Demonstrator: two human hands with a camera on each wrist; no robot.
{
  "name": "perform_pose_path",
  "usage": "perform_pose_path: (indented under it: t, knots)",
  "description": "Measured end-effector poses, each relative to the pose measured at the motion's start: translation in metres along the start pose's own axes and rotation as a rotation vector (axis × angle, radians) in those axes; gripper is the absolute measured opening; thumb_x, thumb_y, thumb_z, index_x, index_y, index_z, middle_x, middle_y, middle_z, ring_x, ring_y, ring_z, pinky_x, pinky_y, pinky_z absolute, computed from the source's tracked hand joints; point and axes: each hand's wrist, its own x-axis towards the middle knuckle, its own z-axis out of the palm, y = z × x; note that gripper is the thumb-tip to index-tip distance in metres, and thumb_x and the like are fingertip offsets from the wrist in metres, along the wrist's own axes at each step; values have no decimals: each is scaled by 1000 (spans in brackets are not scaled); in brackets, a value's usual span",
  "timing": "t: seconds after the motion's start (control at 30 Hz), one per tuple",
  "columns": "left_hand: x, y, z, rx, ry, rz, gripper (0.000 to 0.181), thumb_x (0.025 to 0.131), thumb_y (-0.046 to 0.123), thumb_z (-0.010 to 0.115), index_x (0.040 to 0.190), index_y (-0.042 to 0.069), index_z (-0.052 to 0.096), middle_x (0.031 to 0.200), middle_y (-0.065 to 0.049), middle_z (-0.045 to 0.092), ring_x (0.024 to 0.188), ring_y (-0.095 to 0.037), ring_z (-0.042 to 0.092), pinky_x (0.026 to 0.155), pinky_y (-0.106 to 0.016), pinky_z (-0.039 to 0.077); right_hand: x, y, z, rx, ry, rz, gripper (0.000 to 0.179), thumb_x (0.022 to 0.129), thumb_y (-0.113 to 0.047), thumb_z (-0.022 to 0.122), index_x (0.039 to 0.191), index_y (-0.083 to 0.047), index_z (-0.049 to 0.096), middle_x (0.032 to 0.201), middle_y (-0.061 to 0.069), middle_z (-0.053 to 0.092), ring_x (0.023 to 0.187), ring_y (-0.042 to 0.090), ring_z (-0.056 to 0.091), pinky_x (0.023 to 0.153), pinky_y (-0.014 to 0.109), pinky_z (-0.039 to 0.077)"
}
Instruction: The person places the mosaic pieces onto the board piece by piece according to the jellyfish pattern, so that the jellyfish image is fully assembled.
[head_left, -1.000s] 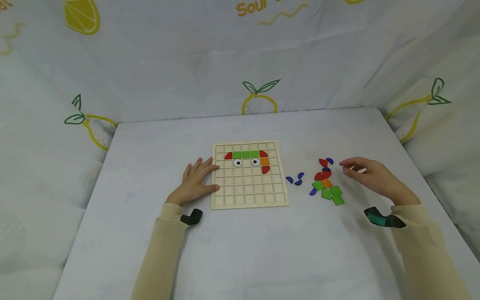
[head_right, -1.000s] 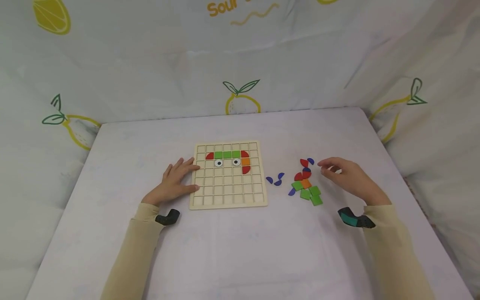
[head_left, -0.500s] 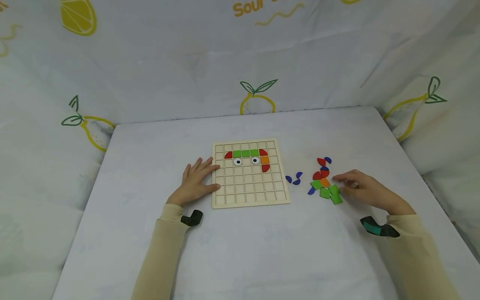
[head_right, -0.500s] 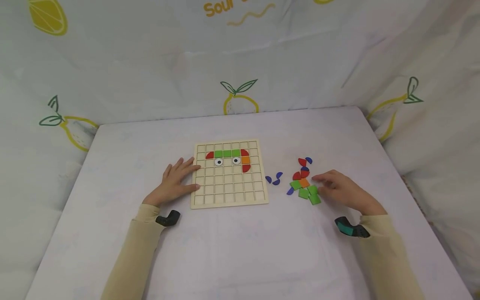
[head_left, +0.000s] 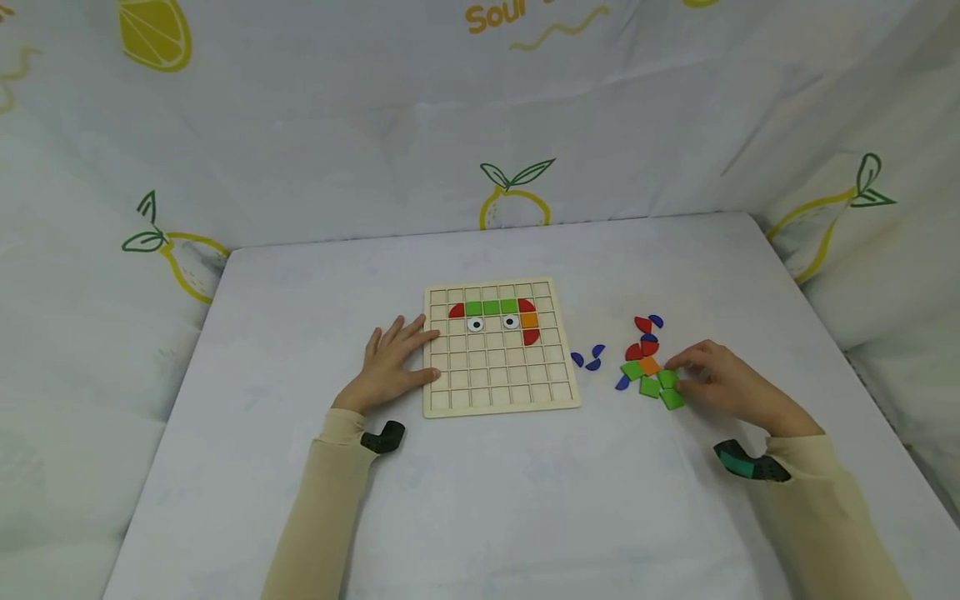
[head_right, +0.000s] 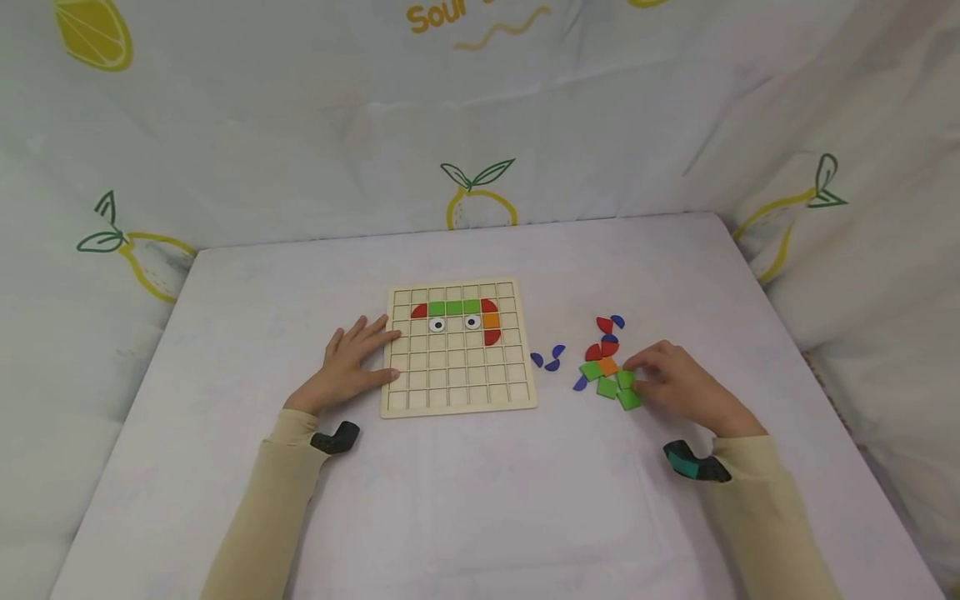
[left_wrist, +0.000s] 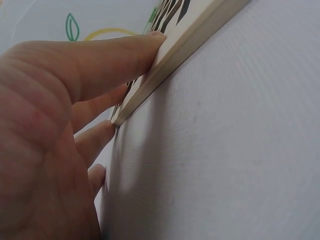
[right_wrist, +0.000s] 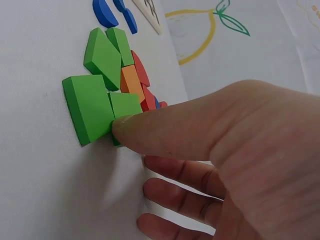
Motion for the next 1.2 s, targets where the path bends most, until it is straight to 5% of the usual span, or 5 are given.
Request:
perform_pose_path:
  t: [0.17, 0.4, 0.6, 0.87, 1.2]
  knots:
    - [-1, 0, 0, -1, -10, -10, 68, 92, 34, 71, 153, 17, 46, 171, -7, 20, 160, -35, 1, 126, -59, -11, -1, -3, -2, 28, -7, 70, 24, 95, -13, 68, 116, -2, 65, 117, 19, 60, 107, 35, 54, 88, 48, 55]
    - [-1, 2, 0, 5, -10, -10, 68, 92, 34, 71, 153, 17, 47, 171, -8, 21, 160, -36, 1, 125, -60, -11, 2, -13, -17, 60, 64, 85, 20, 99, -26, 66, 109, -9, 66, 106, 7, 67, 94, 13, 57, 75, 17, 50]
    - [-1, 0, 0, -3, -5, -6, 68, 91, 34, 71, 153, 17, 46, 171, -7, 21, 160, -35, 1, 125, -59, -12, 21, -32, -27, 89, 155, 1, 16, 99, -25, 67, 106, -11, 68, 100, 4, 68, 87, 1, 54, 77, 9, 46]
    - [-2, 0, 0, -16, -8, -5, 68, 92, 33, 70, 153, 17, 46, 171, -8, 21, 160, -35, 0, 125, -59, -12, 52, -75, -33, 134, 132, -44, 19, 100, -27, 64, 107, -10, 67, 102, 7, 69, 94, 19, 58, 79, 15, 49]
    - [-3, 1, -1, -36, -12, -11, 68, 93, 34, 71, 153, 18, 45, 171, -6, 19, 160, -32, -2, 125, -57, -14, 86, -106, -31, 216, 136, -79, 16, 101, -25, 64, 108, -10, 67, 106, 5, 69, 101, 19, 58, 89, 29, 47]
